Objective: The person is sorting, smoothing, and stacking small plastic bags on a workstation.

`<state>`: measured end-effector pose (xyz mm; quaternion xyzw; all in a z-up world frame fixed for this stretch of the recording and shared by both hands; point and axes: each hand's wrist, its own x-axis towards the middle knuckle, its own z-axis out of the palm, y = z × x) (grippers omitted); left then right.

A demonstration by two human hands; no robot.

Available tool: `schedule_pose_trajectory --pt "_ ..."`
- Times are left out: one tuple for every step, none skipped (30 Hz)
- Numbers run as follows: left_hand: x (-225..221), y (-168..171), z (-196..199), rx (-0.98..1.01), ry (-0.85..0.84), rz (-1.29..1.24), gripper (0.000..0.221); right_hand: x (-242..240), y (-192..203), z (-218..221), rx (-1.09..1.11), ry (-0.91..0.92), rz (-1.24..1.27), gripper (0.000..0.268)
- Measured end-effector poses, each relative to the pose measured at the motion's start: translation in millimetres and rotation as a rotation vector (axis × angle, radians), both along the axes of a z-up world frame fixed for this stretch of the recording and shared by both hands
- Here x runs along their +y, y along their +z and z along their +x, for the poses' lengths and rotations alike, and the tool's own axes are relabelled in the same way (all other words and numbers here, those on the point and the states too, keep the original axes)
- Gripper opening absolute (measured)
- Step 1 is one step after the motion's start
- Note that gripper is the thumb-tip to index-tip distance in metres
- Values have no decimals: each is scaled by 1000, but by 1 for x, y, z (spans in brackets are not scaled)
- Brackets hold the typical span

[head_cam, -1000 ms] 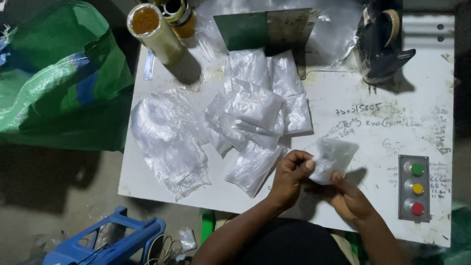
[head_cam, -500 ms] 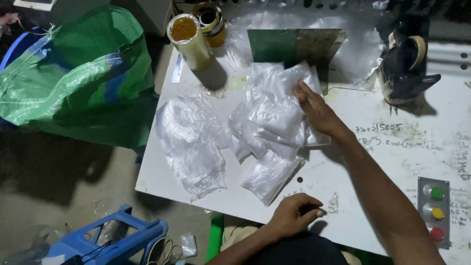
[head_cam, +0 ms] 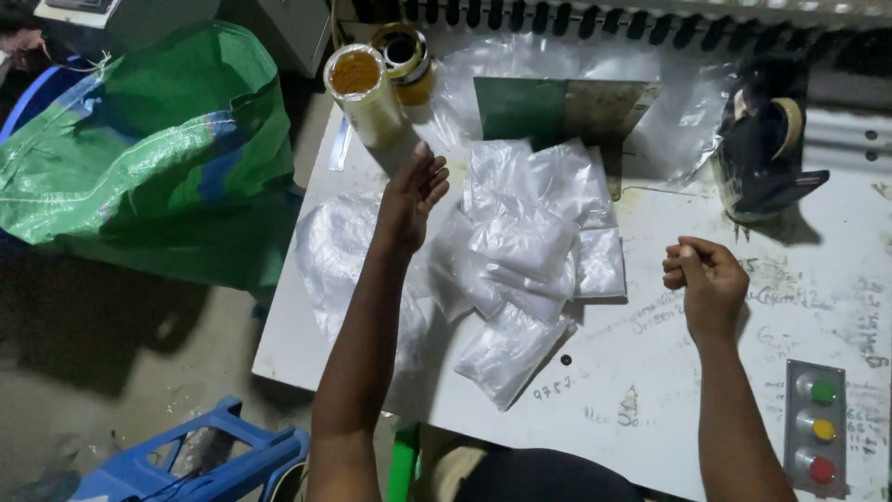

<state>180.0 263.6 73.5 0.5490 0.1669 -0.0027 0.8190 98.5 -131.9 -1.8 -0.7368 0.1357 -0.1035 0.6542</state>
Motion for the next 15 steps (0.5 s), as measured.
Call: schedule_pose_trajectory --pt "6 -6 25 53 10 -83 36 -2 0 -4 -6 -27 33 18" --pt "2 -2 39 52 -2 -82 36 -4 -6 -3 -8 -39 33 18" --pt "-2 2 54 74 32 -138 57 -5 -11 -2 -10 -41 19 18" --pt "-7 7 71 91 67 -193 86 -7 -17 1 -15 -40 6 18" --pt "-4 -9 85 86 57 -192 86 -5 -14 -1 -21 -50 7 18" --pt "-2 -25 101 118 91 -188 63 -4 -11 -3 -32 -25 -18 17" --pt "0 -41 117 149 125 -185 41 -3 -9 -5 -43 0 -43 15" --pt "-6 -39 125 145 112 -182 41 -3 -8 -4 -48 -13 -41 15" --pt "-12 -38 133 150 101 -230 82 -3 -7 -4 -41 -14 -26 16" --pt "-15 -38 138 159 99 -280 127 -3 -6 -3 -31 -6 -11 17" --pt "-25 -22 131 158 95 -279 127 -4 -7 0 -33 -10 -11 17" --pt "-33 -5 125 170 53 -275 139 -4 -7 3 -67 -9 27 21" --pt "-42 11 118 182 12 -271 152 -5 -8 6 -102 -7 65 25" --pt "-44 6 120 178 6 -267 152 -7 -2 13 -107 -13 68 25" --pt "-46 1 122 131 58 -196 134 -9 4 20 -100 -1 125 42"
